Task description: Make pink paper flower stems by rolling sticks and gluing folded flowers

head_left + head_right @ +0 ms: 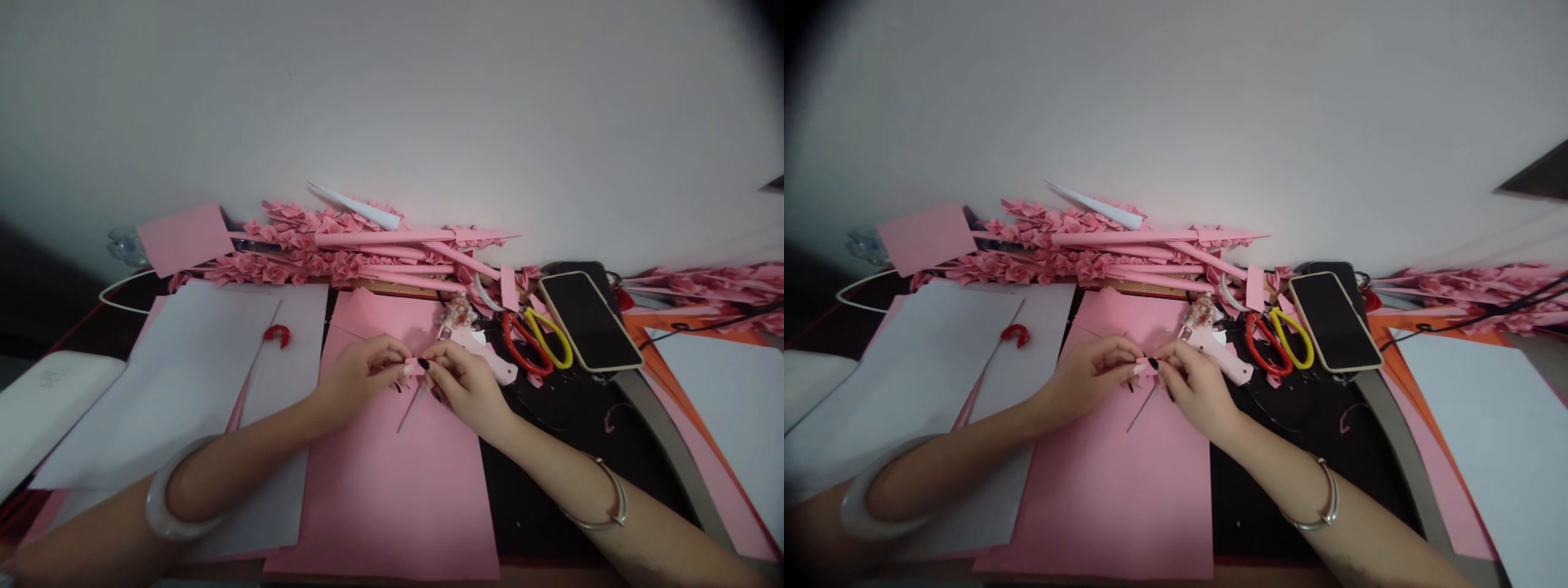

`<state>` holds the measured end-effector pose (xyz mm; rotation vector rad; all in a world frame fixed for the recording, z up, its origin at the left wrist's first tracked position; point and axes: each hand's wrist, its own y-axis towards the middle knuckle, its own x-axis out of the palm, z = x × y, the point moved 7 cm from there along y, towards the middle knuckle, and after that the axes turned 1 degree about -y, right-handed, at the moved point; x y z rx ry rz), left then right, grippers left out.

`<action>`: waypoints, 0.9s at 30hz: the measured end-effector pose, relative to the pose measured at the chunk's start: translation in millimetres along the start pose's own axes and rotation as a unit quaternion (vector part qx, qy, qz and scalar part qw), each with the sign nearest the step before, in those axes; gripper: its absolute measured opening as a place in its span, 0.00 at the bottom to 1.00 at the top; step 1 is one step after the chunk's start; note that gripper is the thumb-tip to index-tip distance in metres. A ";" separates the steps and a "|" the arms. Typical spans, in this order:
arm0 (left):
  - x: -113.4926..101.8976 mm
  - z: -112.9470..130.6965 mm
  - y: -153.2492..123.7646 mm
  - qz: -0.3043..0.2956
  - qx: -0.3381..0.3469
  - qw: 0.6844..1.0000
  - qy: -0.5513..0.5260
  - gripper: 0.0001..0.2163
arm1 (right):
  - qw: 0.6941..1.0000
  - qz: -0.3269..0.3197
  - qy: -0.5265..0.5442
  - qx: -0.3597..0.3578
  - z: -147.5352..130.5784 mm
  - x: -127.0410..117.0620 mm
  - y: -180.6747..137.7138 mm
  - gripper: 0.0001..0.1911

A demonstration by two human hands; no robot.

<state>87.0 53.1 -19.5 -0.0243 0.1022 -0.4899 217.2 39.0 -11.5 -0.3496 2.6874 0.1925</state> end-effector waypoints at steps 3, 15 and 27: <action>0.4 -4.2 0.3 0.006 -0.014 0.999 -0.031 0.04 | 1.000 0.008 -0.006 0.003 1.3 -1.3 0.6 0.06; 0.2 3.1 -1.6 0.020 -0.014 1.000 0.009 0.10 | 0.999 0.025 -0.016 -0.041 -7.2 -1.5 0.7 0.08; -1.1 7.7 -3.7 0.035 0.020 0.997 0.073 0.06 | 0.999 0.017 -0.024 -0.038 -9.1 -0.4 0.3 0.09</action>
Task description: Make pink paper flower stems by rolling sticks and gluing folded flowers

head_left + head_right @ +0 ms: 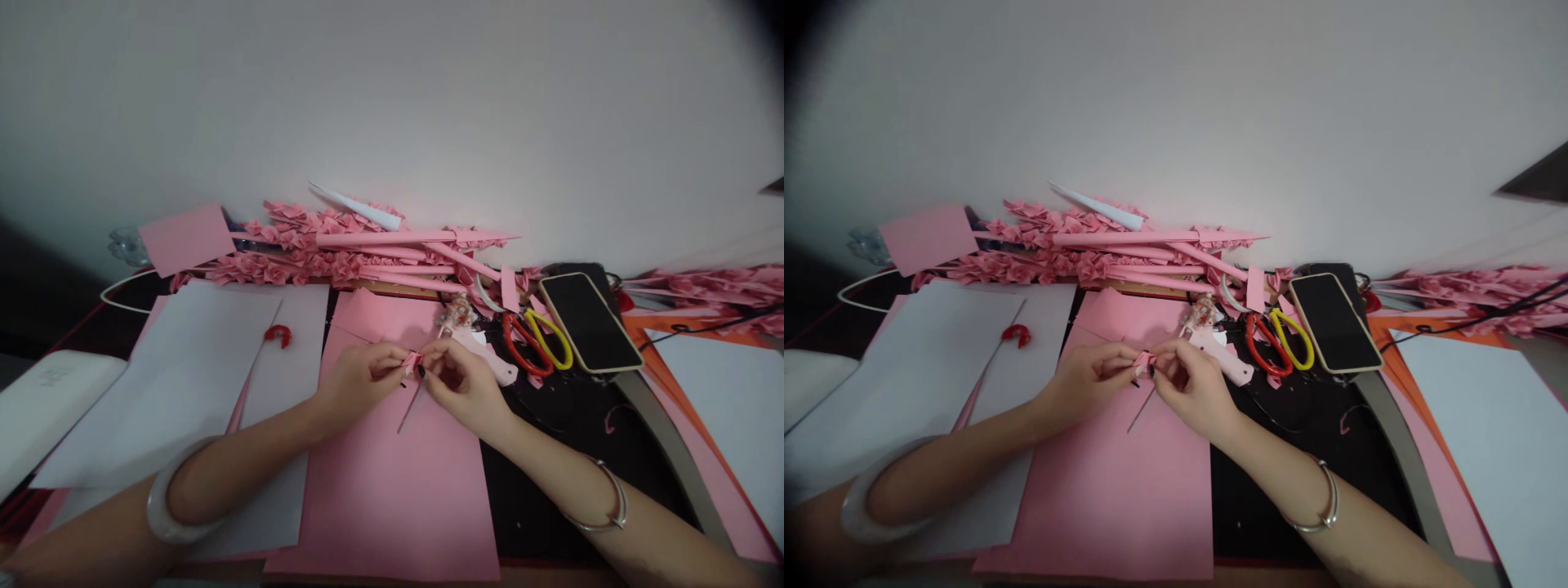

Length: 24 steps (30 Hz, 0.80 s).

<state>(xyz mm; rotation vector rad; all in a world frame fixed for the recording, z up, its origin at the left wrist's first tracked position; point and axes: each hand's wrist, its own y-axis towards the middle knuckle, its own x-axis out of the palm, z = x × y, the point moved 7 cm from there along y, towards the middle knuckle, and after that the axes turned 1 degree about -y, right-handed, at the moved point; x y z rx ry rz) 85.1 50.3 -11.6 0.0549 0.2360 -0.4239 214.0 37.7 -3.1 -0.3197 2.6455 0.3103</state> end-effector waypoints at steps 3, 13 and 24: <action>-1.2 0.9 0.3 0.007 0.000 1.000 0.017 0.05 | 1.000 -0.010 -0.005 0.000 0.7 0.7 -0.6 0.11; -0.5 -2.6 -1.3 0.020 0.016 1.000 0.011 0.05 | 1.000 -0.018 -0.016 -0.006 0.7 2.4 -2.6 0.14; -2.8 -0.8 -4.5 0.048 0.047 0.995 0.075 0.04 | 0.999 -0.019 -0.020 -0.017 -2.9 3.1 -0.7 0.14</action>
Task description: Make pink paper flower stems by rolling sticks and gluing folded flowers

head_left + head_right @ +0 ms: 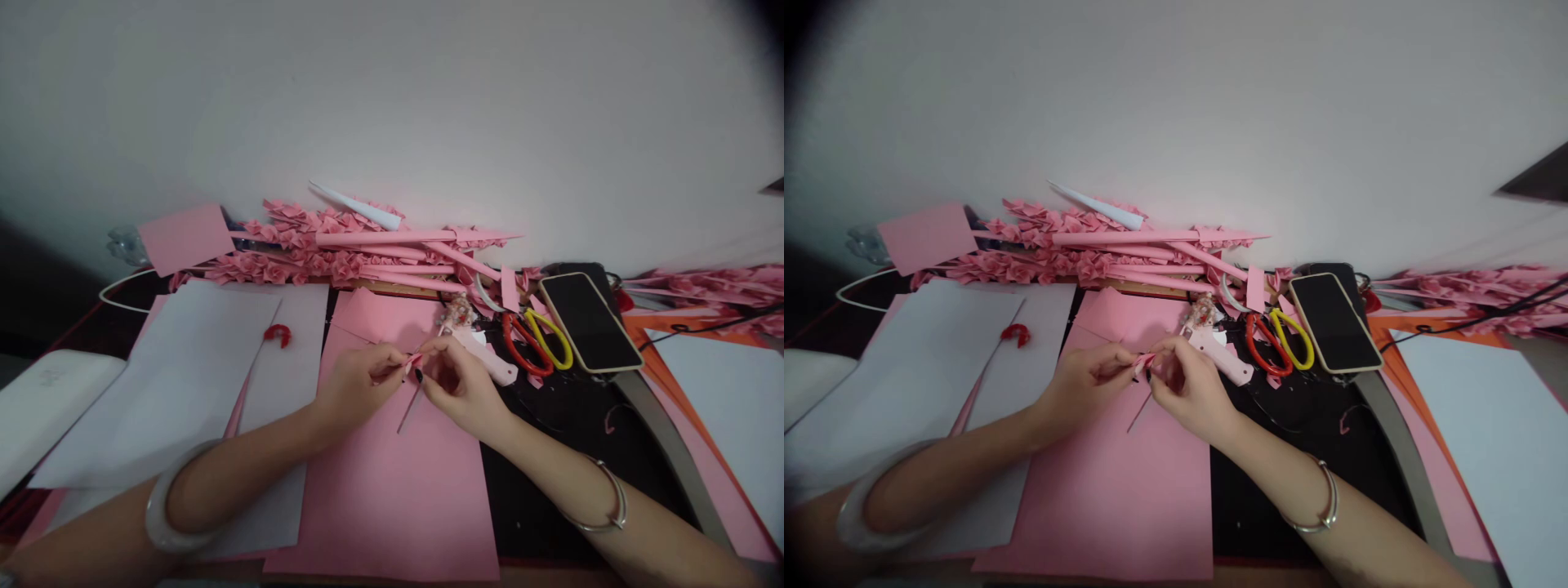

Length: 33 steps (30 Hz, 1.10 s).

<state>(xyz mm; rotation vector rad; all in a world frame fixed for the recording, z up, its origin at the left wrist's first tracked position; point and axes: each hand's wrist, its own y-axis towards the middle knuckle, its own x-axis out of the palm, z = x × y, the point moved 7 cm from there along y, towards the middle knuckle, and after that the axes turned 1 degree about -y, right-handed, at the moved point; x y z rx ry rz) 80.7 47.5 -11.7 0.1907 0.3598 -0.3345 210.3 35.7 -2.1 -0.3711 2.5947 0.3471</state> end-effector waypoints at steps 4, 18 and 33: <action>1.2 1.1 -1.0 -0.008 0.012 1.000 0.013 0.06 | 1.000 0.003 -0.006 -0.001 -0.1 -0.1 0.9 0.14; 1.7 -0.8 -2.2 -0.006 0.030 0.999 0.031 0.05 | 1.000 -0.008 -0.021 0.005 0.0 -0.9 0.0 0.14; 3.1 -0.6 -0.7 -0.012 -0.017 0.999 -0.038 0.03 | 1.000 0.004 -0.007 0.000 0.3 -4.7 -0.9 0.13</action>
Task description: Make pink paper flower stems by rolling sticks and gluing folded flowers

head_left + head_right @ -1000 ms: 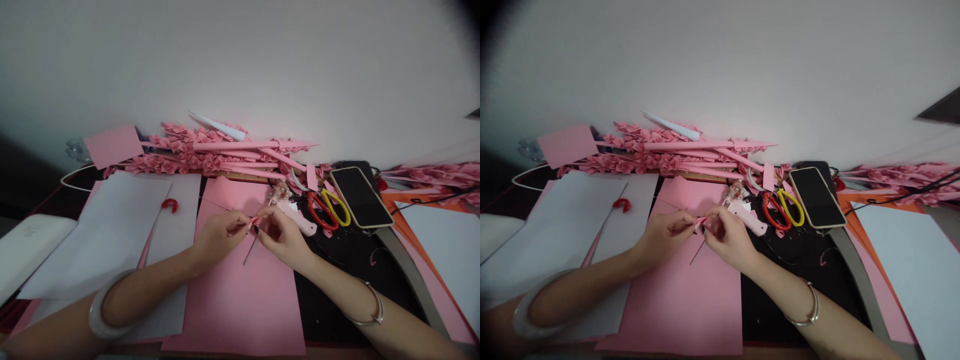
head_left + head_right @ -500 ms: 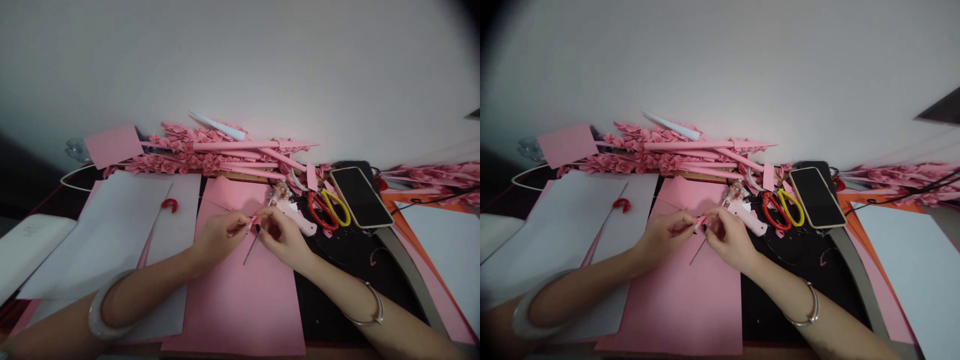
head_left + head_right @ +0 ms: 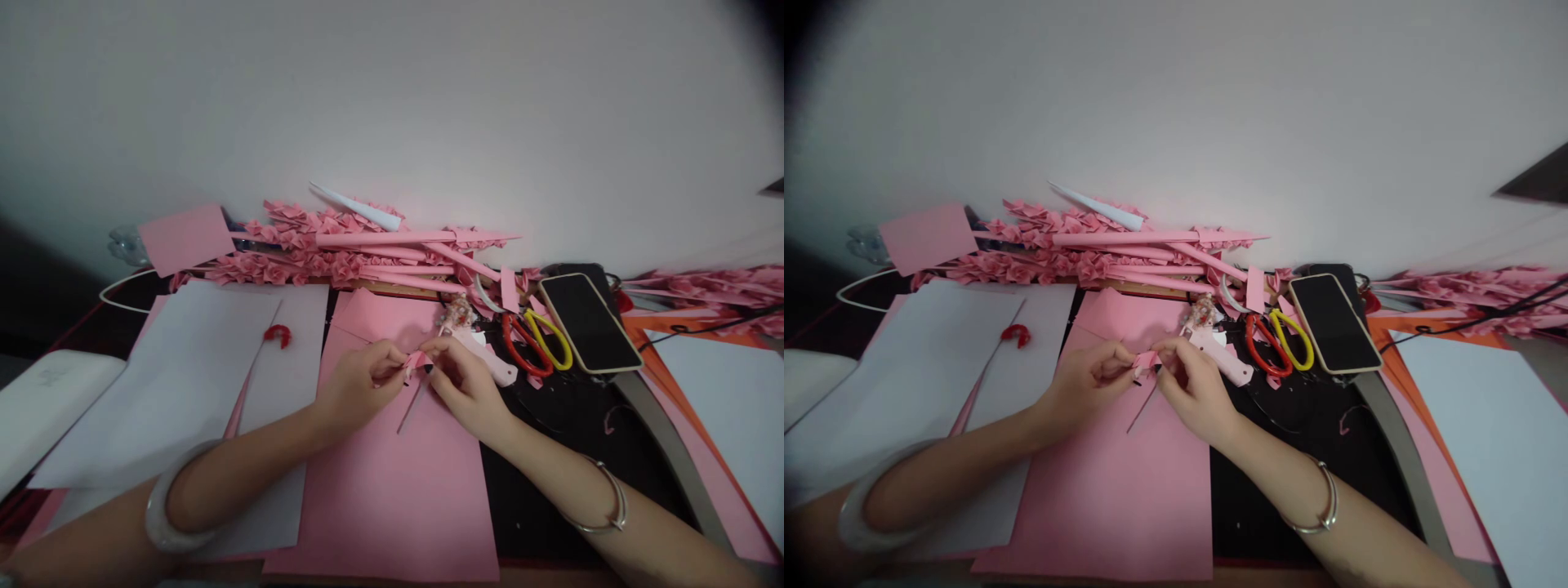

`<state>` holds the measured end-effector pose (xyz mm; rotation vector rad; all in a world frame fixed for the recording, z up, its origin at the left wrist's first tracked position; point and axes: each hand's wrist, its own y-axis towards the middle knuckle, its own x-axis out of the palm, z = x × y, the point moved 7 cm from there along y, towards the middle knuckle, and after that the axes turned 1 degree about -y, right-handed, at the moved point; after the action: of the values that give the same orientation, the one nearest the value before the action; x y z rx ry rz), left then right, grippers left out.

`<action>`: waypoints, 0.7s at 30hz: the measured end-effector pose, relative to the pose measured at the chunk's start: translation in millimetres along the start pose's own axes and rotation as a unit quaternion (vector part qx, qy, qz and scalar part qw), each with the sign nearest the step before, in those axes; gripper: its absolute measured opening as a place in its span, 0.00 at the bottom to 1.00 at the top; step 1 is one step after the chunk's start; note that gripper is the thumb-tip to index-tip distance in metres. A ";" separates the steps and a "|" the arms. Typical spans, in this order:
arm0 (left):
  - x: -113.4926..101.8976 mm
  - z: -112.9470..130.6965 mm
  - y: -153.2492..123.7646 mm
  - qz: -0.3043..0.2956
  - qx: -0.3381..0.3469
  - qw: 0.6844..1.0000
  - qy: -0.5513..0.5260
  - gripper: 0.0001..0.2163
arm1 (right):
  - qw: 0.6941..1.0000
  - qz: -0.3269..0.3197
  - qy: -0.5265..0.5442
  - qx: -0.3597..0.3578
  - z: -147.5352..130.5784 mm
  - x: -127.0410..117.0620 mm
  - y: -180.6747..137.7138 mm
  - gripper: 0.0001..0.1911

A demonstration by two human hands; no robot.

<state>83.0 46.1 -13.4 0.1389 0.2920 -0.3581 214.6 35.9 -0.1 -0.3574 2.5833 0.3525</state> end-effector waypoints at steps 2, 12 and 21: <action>2.5 -3.3 0.1 -0.015 -0.021 0.998 -0.054 0.04 | 1.000 0.003 -0.001 -0.002 0.2 -0.7 -0.6 0.11; 11.4 -12.3 3.2 -0.041 -0.126 0.961 -0.244 0.11 | 0.995 0.054 -0.050 -0.060 -10.2 -8.0 -0.5 0.10; 13.9 -13.3 1.7 -0.097 -0.172 0.961 -0.192 0.10 | 0.990 0.077 -0.048 -0.105 -14.9 -10.9 -3.0 0.10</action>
<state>92.6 45.6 -30.1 -0.3018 -0.0209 -0.5141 218.1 30.4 17.5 -0.2076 2.4910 0.6828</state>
